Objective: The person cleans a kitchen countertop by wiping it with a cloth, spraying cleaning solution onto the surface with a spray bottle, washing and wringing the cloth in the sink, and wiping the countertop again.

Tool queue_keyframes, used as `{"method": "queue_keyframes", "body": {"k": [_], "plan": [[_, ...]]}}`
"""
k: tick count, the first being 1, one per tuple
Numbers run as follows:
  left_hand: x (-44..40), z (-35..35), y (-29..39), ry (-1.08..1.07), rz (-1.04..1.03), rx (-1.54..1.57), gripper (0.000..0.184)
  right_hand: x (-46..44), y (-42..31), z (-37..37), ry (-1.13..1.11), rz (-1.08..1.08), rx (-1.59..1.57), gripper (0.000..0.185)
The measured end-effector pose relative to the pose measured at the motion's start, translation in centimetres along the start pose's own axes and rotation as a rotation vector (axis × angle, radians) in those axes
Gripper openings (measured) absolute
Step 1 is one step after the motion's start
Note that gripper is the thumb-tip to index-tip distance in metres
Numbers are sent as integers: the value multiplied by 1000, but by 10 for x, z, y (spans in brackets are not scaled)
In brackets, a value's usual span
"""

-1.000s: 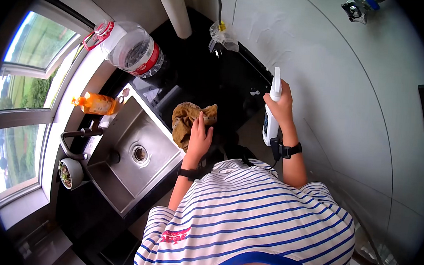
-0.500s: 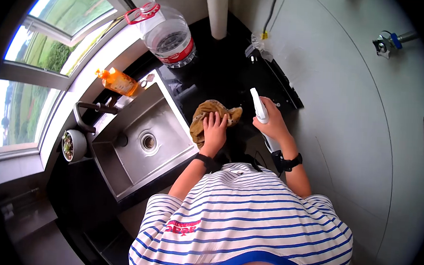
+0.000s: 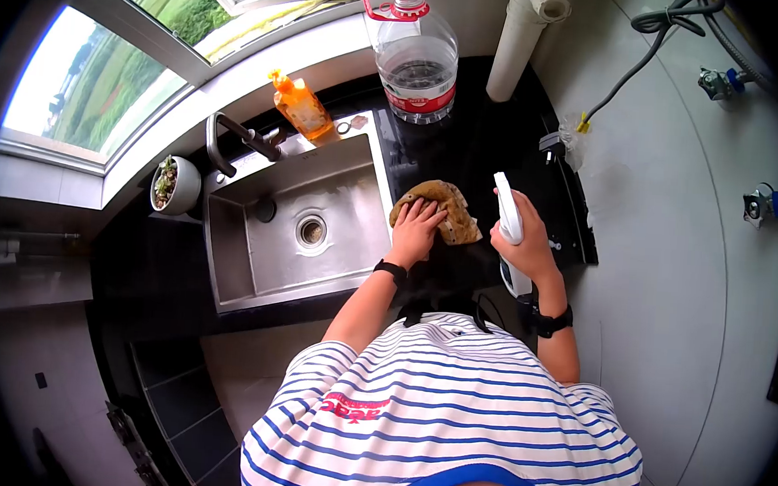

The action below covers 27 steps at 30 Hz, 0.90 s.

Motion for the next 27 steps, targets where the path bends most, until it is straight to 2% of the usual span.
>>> {"method": "queue_keyframes", "body": {"k": [7, 9, 13, 18, 21, 27], "plan": [[-11, -15, 6, 94, 64, -49, 45, 17, 14, 16, 30, -66, -16, 60], [0, -12, 23, 86, -16, 38, 44, 19, 18, 20, 39, -55, -30, 59], [32, -4, 64, -7, -143, 153, 44, 21, 36, 29, 90, -213, -18, 56], [56, -2, 86, -92, -176, 211, 48, 22, 60, 73, 478, -167, 7, 54], [54, -7, 81, -131, -190, 213, 51, 27, 85, 106, 687, -243, -68, 53], [54, -14, 76, -189, -191, 237, 52, 31, 63, 170, 910, -159, 194, 42]]}}
Point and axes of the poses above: each hand's wrist, its own x-axis away from the middle knuckle, its own z-axis out of the back of the hand, y = z × x, the point moved 7 cm from there along -x, towards the middle knuckle, and after that the axes turned 13 degrees about y, right-handed, at the moved point
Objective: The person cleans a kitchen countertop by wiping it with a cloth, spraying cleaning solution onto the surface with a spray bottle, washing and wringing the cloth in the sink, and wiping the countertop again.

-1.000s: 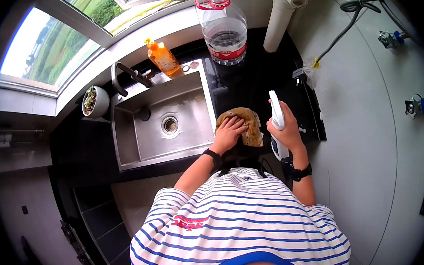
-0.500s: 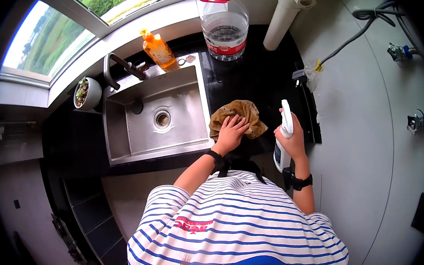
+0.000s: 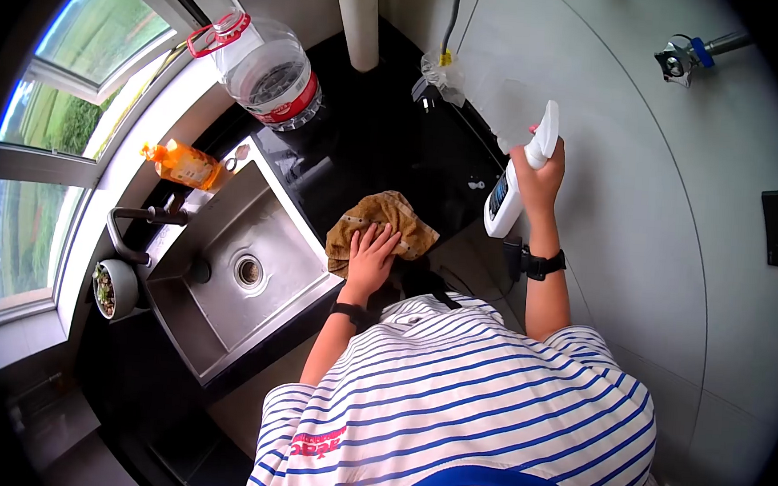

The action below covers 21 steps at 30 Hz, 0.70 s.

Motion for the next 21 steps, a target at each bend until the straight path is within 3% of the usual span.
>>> {"method": "queue_keyframes", "body": {"k": [3, 10, 14, 18, 21], "plan": [[1, -2, -1, -19, -11, -1, 53, -1, -14, 10, 37, 131, 126, 42], [0, 3, 2, 24, -47, -23, 54, 12, 2, 9, -16, 66, 35, 48], [0, 3, 1, 45, -49, -58, 54, 38, 1, -16, -247, -44, -19, 51], [-4, 12, 5, 72, -68, -102, 52, 64, -8, -45, -487, 48, -34, 55], [-8, 22, 3, 55, -117, -92, 53, 75, -7, -59, -542, 56, -96, 55]]}}
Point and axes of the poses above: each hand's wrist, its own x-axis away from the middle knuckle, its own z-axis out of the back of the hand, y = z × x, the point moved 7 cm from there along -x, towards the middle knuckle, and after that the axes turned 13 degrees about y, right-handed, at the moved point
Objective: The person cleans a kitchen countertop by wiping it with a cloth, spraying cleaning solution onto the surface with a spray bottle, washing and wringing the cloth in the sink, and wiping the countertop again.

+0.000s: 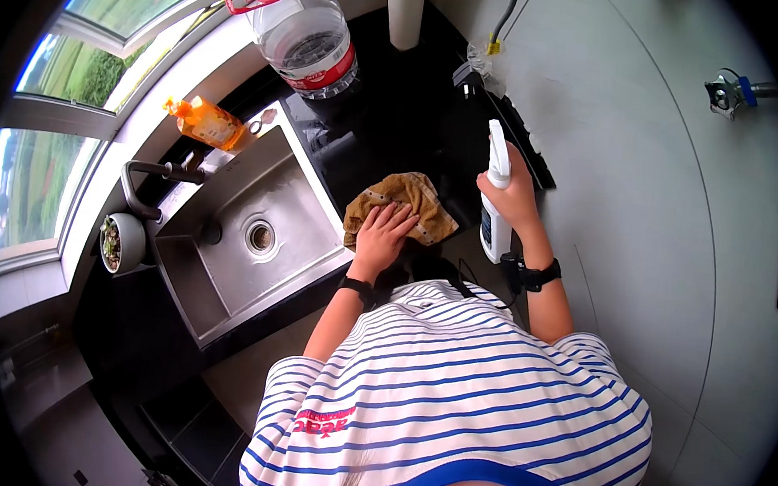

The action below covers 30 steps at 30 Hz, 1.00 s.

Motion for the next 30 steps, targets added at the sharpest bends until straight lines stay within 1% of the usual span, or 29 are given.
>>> {"method": "queue_keyframes", "body": {"k": [2, 5, 6, 8, 9, 12, 16, 18, 19, 21, 22, 24, 27, 30], "plan": [[3, 9, -19, 23, 67, -82, 50, 1, 2, -8, -54, -105, -33, 55], [13, 20, -48, 105, 187, -206, 50, 2, 0, -11, -45, -143, -77, 50], [14, 22, -52, 108, 199, -199, 50, 1, 2, -12, -53, -141, -73, 50], [16, 21, -55, 106, 209, -196, 50, 0, 8, -14, -53, -121, 26, 41], [17, 20, -54, 107, 216, -195, 50, -1, 9, -17, -59, -120, 27, 41], [17, 19, -52, 115, 234, -199, 52, -2, 26, -35, -207, -198, 107, 35], [18, 17, -51, 125, 270, -194, 52, -5, 52, -50, -304, -263, 73, 39], [18, 17, -52, 128, 279, -184, 52, -8, 44, -54, -340, -161, 19, 43], [18, 16, -52, 127, 279, -186, 52, -9, 42, -54, -344, -158, 20, 43], [18, 16, -52, 126, 282, -186, 52, -8, 43, -54, -357, -226, 21, 46], [18, 16, -52, 131, 278, -186, 52, -7, 45, -55, -360, -227, 23, 46], [19, 16, -51, 132, 278, -183, 52, -2, 53, -59, -398, -310, -26, 45], [19, 16, -51, 141, 279, -182, 52, 4, 56, -64, -454, -339, 11, 46], [19, 15, -53, 133, 285, -186, 52, 4, 57, -64, -412, -279, 45, 45]]}}
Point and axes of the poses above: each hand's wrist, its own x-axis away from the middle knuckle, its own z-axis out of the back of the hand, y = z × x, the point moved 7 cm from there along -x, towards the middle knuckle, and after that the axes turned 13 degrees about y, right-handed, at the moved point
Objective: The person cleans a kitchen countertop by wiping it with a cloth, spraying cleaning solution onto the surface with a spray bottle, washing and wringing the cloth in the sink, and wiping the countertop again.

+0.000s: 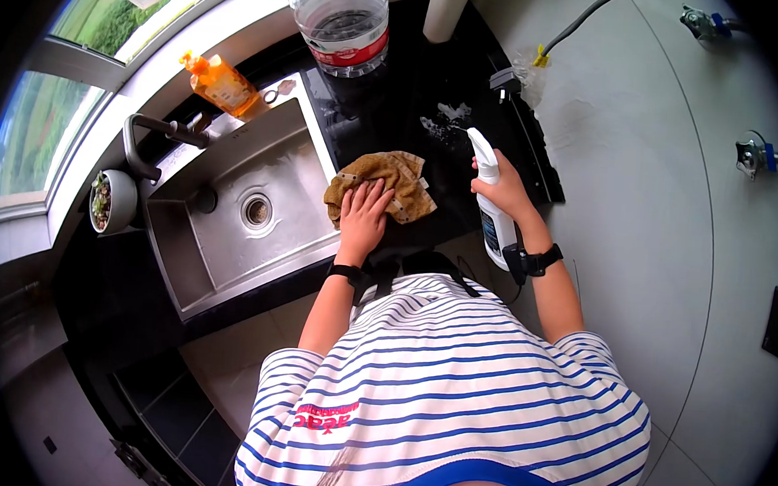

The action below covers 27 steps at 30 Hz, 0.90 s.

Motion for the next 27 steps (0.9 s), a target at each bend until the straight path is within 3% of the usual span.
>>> {"method": "queue_keyframes", "body": {"k": [4, 9, 14, 21, 27], "plan": [[0, -1, -1, -5, 0, 16, 52, 3, -9, 7, 79, 28, -63, 40], [1, -1, -1, -3, -8, 29, 52, 8, -1, 20, 161, -101, -134, 34], [0, 0, -1, -3, -18, 24, 51, 13, -4, 35, 289, -35, -178, 37], [0, -1, -2, -2, -40, 49, 53, 20, 9, 37, 325, -115, -77, 41], [2, -1, -3, -2, -49, 55, 54, 26, -16, 34, 440, -119, -189, 39]]}}
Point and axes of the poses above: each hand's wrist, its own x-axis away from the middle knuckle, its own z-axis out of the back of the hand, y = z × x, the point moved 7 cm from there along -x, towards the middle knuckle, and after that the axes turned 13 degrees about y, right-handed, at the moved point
